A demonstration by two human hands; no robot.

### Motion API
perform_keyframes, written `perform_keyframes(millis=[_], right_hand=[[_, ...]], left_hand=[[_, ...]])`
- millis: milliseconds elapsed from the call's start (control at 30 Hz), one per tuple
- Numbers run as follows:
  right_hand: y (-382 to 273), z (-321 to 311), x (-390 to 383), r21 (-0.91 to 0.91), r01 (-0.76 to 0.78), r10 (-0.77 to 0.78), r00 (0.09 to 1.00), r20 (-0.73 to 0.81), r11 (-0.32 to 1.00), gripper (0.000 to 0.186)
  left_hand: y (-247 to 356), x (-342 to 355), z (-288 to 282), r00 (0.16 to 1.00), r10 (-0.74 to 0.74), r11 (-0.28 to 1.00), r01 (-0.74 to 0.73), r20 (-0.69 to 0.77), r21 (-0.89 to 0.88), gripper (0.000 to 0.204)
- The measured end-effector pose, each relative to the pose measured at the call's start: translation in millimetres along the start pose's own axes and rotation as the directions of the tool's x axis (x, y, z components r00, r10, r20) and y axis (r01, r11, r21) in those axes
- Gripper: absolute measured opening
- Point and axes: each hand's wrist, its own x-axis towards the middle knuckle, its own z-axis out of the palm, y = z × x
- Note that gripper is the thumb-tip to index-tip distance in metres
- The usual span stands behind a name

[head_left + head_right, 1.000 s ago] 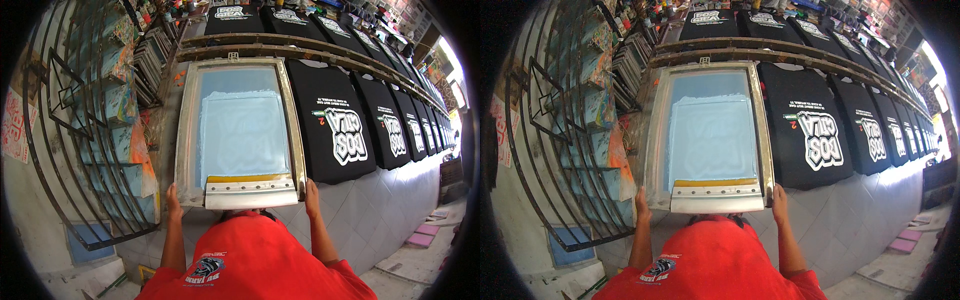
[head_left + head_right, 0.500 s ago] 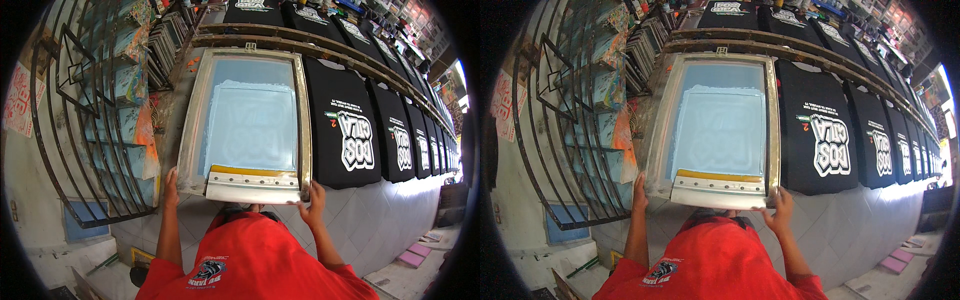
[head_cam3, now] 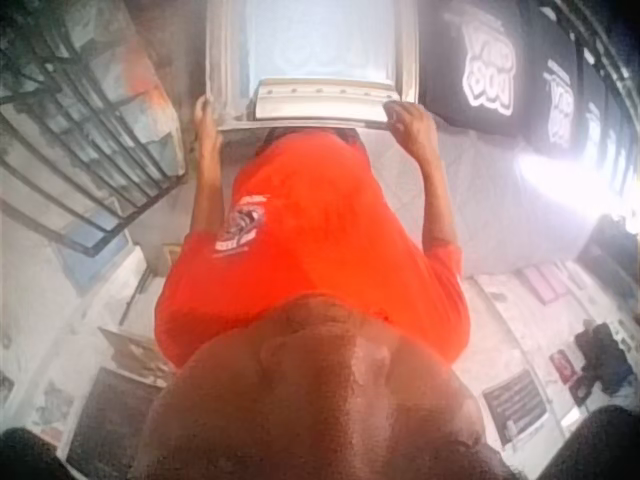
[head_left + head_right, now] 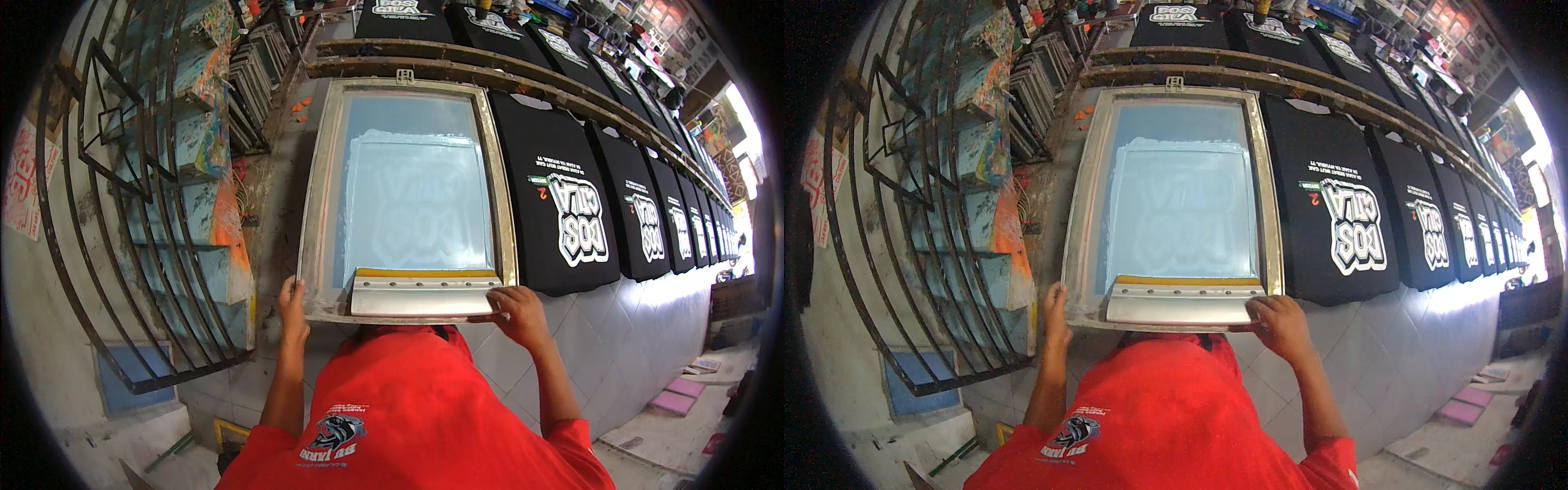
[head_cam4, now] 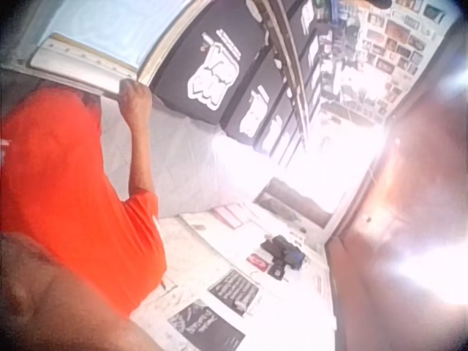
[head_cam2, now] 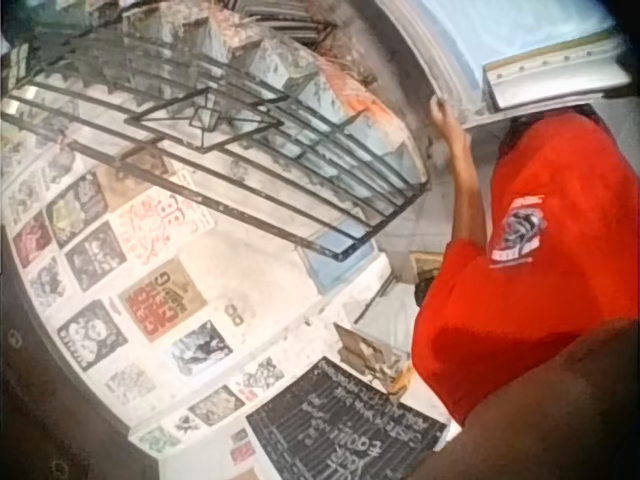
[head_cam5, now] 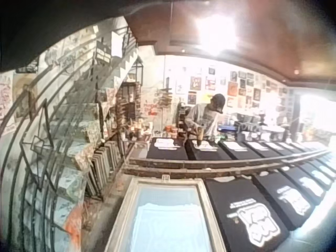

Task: The person performs screen printing on black shirts using a large squeegee and white ink, then carries the screen to a storage rack.

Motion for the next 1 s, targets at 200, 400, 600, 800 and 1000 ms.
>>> perform_keyframes(millis=[200,400,600,800,1000], right_hand=[[13.9,-16.3,29.0,0.066,-0.058,0.052,0.996,0.079,0.996,0.036],[25.5,-5.2,66.0,-0.059,-0.090,0.098,0.983,0.154,0.994,0.027],[57.7,-29.7,134.7,-0.086,-0.037,0.059,0.964,0.260,0.996,0.019],[130.0,-0.9,276.9,-0.216,-0.050,0.031,0.995,-0.093,0.975,0.023],[163.2,55.9,303.3,-0.209,-0.040,-0.011,0.972,-0.236,0.977,0.020]], left_hand=[[-2.6,6.6,-9.4,0.989,0.148,0.962,-0.147,0.012,0.229,0.044],[134.3,-26.5,97.6,0.505,0.391,0.168,-0.861,0.770,0.480,0.058],[171.5,28.3,155.1,0.593,-0.219,0.133,-0.769,0.775,0.626,0.038],[177.2,164.8,221.9,0.468,0.414,0.065,-0.871,0.781,0.488,0.035],[132.8,217.2,244.7,0.453,0.484,-0.009,-0.853,0.749,0.522,0.034]])
